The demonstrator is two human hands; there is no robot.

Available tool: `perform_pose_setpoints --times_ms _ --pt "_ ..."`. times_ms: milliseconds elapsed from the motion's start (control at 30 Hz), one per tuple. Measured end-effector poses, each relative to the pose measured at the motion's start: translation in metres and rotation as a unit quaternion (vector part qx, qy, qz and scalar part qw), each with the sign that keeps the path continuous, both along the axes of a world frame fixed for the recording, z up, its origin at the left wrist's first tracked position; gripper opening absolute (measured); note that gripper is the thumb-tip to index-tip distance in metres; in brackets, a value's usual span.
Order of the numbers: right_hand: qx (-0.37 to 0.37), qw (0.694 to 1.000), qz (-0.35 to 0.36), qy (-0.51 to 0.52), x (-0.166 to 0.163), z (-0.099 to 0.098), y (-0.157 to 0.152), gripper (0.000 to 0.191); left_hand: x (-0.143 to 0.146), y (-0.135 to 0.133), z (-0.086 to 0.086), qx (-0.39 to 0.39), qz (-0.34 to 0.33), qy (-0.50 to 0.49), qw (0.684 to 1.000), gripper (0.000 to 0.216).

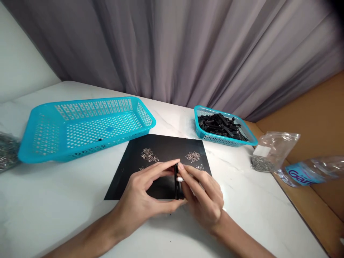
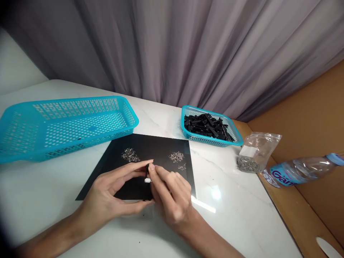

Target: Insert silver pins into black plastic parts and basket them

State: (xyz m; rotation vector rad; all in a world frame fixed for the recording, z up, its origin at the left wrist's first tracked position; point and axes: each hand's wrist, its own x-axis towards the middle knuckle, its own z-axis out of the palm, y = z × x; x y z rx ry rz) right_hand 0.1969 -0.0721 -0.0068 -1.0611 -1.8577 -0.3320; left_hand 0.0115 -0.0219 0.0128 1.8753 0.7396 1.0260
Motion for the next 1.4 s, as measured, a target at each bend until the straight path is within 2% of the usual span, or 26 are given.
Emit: perform_pose_setpoints --times_ms 233,333,400,500,567,667,767,1033,1100,1200,1267,1400 --pt "-0.028 0.998 0.041 0.04 0.001 -0.002 0.004 0.066 -0.001 0.0 0.001 -0.002 -0.01 0.003 1.0 0.068" --pt "-0.081 0.989 0.078 0.092 0.001 0.009 0.005 0.051 -0.002 0.001 0.0 -0.034 -0.013 -0.013 0.999 0.07" --pt "-0.171 0.964 0.102 0.176 0.002 0.018 0.006 0.034 -0.003 0.003 0.0 -0.055 -0.017 -0.02 0.998 0.071" --pt "-0.28 0.899 0.109 0.318 0.005 0.026 0.009 0.016 -0.003 0.005 0.001 -0.063 -0.033 -0.016 0.997 0.072" --pt "-0.316 0.862 0.112 0.381 0.007 0.027 0.013 0.011 -0.002 0.005 0.002 -0.057 -0.041 -0.016 0.997 0.074" --pt "-0.353 0.823 0.129 0.425 0.01 0.027 0.018 0.009 -0.002 0.006 0.001 -0.045 -0.041 -0.012 0.998 0.076" --pt "-0.373 0.805 0.133 0.442 0.012 0.028 0.02 0.01 -0.002 0.006 -0.002 -0.02 -0.033 0.013 0.999 0.074" --pt "-0.421 0.781 0.117 0.446 0.014 0.028 0.019 0.025 0.001 0.005 -0.004 0.042 -0.014 0.051 0.998 0.067" --pt "-0.428 0.792 0.106 0.422 0.014 0.03 0.019 0.027 0.0 0.006 -0.003 0.045 -0.017 0.056 0.997 0.065" --pt "-0.409 0.845 0.093 0.332 0.019 0.035 0.016 0.022 -0.002 0.009 -0.003 0.031 -0.022 0.062 0.997 0.068" --pt "-0.389 0.877 0.111 0.258 0.025 0.039 0.014 0.019 -0.003 0.012 -0.002 0.023 -0.021 0.06 0.998 0.071" --pt "-0.333 0.918 0.15 0.153 0.035 0.044 0.013 0.025 -0.003 0.013 -0.003 0.032 -0.038 0.063 0.997 0.068"
